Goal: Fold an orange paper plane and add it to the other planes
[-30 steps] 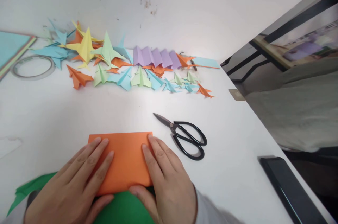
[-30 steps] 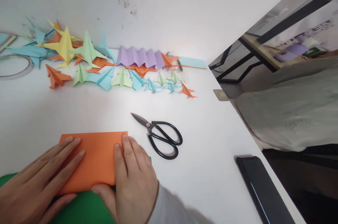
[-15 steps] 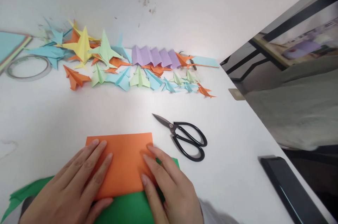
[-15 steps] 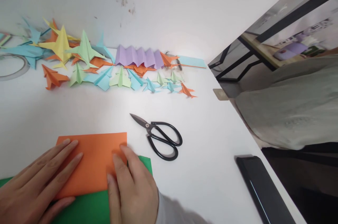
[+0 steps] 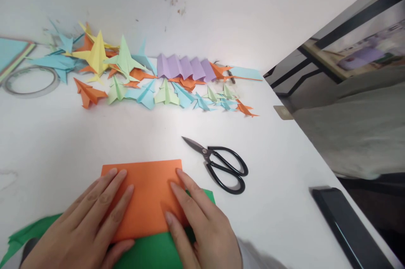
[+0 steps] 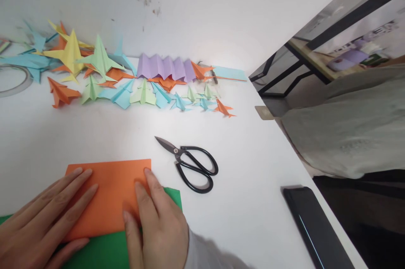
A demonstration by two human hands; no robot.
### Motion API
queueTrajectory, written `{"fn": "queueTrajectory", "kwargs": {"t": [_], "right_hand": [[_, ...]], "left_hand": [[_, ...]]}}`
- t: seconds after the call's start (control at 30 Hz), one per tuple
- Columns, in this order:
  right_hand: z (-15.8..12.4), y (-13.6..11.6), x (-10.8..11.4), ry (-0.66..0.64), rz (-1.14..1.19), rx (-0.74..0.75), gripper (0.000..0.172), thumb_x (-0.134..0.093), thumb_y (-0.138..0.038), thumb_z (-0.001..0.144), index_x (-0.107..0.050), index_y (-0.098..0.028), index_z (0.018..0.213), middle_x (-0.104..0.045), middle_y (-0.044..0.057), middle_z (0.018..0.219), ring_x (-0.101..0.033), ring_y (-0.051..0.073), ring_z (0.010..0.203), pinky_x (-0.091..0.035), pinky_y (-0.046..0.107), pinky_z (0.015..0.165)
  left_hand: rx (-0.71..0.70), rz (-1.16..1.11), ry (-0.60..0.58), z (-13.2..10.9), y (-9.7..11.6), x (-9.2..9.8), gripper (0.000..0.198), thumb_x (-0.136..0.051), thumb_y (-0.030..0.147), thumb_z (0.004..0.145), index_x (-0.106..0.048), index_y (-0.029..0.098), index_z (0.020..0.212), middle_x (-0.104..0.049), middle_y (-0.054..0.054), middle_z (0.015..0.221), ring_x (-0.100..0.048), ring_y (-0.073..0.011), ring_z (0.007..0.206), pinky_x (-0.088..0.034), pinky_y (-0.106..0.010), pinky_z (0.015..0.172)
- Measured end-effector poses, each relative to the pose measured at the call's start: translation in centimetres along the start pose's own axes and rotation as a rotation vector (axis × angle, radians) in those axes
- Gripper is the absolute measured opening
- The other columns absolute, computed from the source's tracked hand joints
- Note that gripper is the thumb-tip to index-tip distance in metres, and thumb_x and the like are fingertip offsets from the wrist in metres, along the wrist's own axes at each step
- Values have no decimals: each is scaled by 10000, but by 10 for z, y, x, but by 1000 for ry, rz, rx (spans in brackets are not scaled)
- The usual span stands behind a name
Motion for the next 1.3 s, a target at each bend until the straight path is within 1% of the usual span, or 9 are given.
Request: {"fn": "queueTrajectory", "kwargs": {"t": [0.17,0.37,0.57,0.7,1.13,1.3], "right_hand": [[-1,-1,-1,21,-4,30,332,-532,-243,810,-601,-99,1101,-571,176,1221,-640,248,979,-581,336,764],[-3,-2,-1,58,14,-6,264,-538,-236,809,-633,-110,1020,-600,172,1181,-655,248,935,-587,354,744],[-4,-1,-1,55,-21,35,267,-560,-219,790,-635,-93,1014,-612,179,1161,-657,238,932,-589,327,738],[-5,-2,-1,57,-33,44,262,-553,-220,795,-641,-85,1002,-621,182,1145,-660,241,926,-591,326,732],[-6,-2,0,58,-27,37,246,-547,-213,798,-643,-84,984,-621,187,1141,-665,244,893,-594,335,709],[-7,-2,-1,57,-19,36,243,-539,-218,804,-641,-88,983,-617,186,1148,-666,240,870,-593,336,698]], "left_hand": [[13,-3,-7,-1,0,-2,655,-500,519,782,-445,99,1282,-404,-174,1382,-358,-312,1278,-243,-422,1080],[7,8,-23,-1,0,-2,678,-493,545,775,-431,110,1293,-394,-166,1391,-357,-311,1280,-255,-424,1073],[-3,9,-26,0,0,-1,675,-499,502,787,-386,103,1320,-372,-168,1405,-341,-310,1288,-235,-420,1081],[-16,8,-17,1,0,-1,670,-500,493,788,-405,80,1306,-375,-184,1398,-347,-315,1284,-218,-413,1089],[-6,1,-8,0,-1,-2,661,-490,498,791,-416,88,1305,-407,-178,1379,-371,-322,1267,-257,-428,1070],[-11,10,-24,-2,-1,-2,678,-488,511,788,-403,91,1313,-409,-175,1378,-361,-325,1273,-262,-433,1066]]}}
Point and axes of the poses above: each hand's wrist, its own z-axis towards the middle knuckle, its own x-axis out of the back of the hand, y = z × x, the point moved 1 cm from there along z, towards the middle knuckle
